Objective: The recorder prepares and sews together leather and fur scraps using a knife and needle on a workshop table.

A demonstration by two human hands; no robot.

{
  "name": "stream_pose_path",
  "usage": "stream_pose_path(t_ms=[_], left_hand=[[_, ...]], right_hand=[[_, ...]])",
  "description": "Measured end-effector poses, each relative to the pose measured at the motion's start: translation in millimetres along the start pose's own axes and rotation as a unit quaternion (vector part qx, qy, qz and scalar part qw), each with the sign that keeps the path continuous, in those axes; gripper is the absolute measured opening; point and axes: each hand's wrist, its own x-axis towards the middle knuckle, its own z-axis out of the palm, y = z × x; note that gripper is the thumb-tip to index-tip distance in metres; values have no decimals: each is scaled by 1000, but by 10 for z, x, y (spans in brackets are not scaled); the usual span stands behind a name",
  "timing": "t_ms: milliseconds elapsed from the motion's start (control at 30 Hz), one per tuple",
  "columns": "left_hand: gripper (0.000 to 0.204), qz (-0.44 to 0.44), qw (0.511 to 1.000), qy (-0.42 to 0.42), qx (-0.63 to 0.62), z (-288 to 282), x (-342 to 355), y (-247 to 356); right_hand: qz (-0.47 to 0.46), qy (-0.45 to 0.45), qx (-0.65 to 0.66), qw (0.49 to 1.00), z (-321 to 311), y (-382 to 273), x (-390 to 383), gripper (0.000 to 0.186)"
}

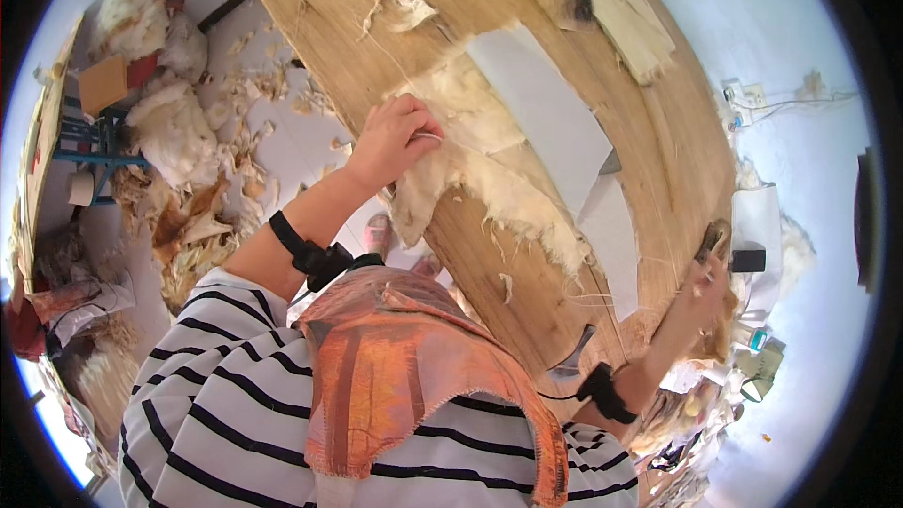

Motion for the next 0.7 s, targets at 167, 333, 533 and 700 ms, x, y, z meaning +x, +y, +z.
stream_pose_path(t_ms=[167, 333, 533, 700], left_hand=[[12, 10, 1000, 7, 10, 5, 2, -12], [11, 1, 1000, 7, -7, 1, 0, -7], [19, 31, 999, 19, 1, -43, -5, 16], [37, 28, 999, 27, 33, -83, -21, 104]], right_hand=[[-258, -233, 120, 930, 1209, -1377, -588, 14], [-359, -235, 161, 889, 1833, -2243, -680, 12], [-247, -355, 302, 850, 1577, -2178, -729, 10], [-114, -481, 326, 806, 1071, -2034, -853, 10]])
